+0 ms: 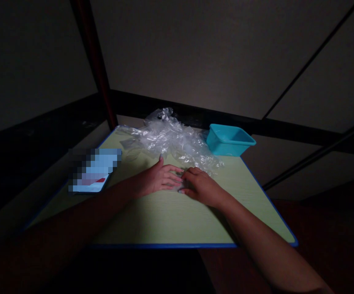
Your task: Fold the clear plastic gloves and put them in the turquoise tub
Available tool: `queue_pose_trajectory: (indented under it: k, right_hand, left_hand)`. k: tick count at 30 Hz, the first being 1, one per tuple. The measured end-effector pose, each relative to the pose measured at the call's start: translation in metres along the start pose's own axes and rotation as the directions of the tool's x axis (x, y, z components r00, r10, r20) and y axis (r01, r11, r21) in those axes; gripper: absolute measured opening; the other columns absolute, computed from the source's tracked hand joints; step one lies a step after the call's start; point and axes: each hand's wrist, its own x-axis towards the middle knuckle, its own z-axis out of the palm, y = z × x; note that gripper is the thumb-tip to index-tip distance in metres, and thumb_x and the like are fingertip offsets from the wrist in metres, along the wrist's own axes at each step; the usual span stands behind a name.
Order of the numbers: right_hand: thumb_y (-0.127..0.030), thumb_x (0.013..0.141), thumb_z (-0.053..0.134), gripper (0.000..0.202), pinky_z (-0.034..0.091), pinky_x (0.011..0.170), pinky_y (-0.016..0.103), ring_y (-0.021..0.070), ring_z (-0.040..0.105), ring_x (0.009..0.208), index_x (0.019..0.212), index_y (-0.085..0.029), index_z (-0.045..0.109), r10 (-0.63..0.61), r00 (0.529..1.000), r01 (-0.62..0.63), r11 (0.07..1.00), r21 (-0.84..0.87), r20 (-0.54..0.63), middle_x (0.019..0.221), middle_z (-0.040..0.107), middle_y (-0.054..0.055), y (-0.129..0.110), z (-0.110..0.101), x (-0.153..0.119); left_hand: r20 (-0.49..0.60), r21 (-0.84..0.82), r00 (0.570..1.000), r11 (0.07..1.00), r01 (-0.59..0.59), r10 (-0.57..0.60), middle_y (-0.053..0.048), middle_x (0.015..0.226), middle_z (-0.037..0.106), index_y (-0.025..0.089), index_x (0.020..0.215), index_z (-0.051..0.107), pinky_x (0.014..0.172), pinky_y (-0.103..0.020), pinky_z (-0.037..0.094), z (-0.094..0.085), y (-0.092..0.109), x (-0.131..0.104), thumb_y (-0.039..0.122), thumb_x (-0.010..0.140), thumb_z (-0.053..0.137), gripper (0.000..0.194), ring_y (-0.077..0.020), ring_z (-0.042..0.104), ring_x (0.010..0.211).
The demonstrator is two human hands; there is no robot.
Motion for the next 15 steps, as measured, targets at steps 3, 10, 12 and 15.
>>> queue_pose_trajectory:
  k: [3,10,12,15]
  right_hand:
    - [-0.033,0.082,0.064,0.030,0.041,0.086,0.036,0.0236,0.049,0.100,0.105,-0.014,0.059,0.004,1.000,-0.004,1.000,0.000,0.006,0.104,0.056,0.011,-0.001,-0.001,0.000]
    - [-0.031,0.081,0.065,0.029,0.040,0.087,0.036,0.0231,0.049,0.101,0.105,-0.016,0.059,0.011,1.000,-0.012,1.000,0.019,0.004,0.104,0.056,0.010,-0.001,-0.001,-0.001]
    - [-0.027,0.083,0.062,0.025,0.040,0.087,0.036,0.0225,0.049,0.101,0.105,-0.016,0.059,0.006,1.000,-0.006,1.000,0.021,0.000,0.105,0.056,0.010,-0.001,0.000,-0.001]
    - [-0.019,0.083,0.059,0.023,0.040,0.088,0.035,0.0220,0.049,0.102,0.106,-0.016,0.059,0.012,1.000,-0.012,1.000,0.010,0.002,0.105,0.057,0.010,0.000,0.001,0.000]
  left_hand:
    - [-0.128,-0.073,0.990,0.996,0.056,-0.065,-0.017,0.096,0.067,0.012,0.111,0.054,0.095,-0.043,0.037,0.002,0.007,-0.001,0.080,0.079,0.028,0.079,-0.0310,0.059,0.102]
    - [-0.378,-0.138,0.914,0.985,0.103,-0.149,-0.020,0.098,0.066,0.008,0.116,0.050,0.084,-0.044,0.047,0.004,0.022,-0.005,0.056,0.095,0.018,0.061,-0.0292,0.065,0.088]
    - [-0.416,-0.134,0.899,0.987,0.087,-0.136,-0.020,0.098,0.065,0.008,0.115,0.050,0.082,-0.045,0.048,0.004,0.024,-0.006,0.055,0.095,0.020,0.060,-0.0293,0.066,0.084]
    - [-0.441,-0.130,0.890,0.990,0.060,-0.112,-0.018,0.096,0.065,0.009,0.111,0.052,0.080,-0.046,0.049,0.005,0.025,-0.007,0.054,0.095,0.023,0.056,-0.0284,0.066,0.081]
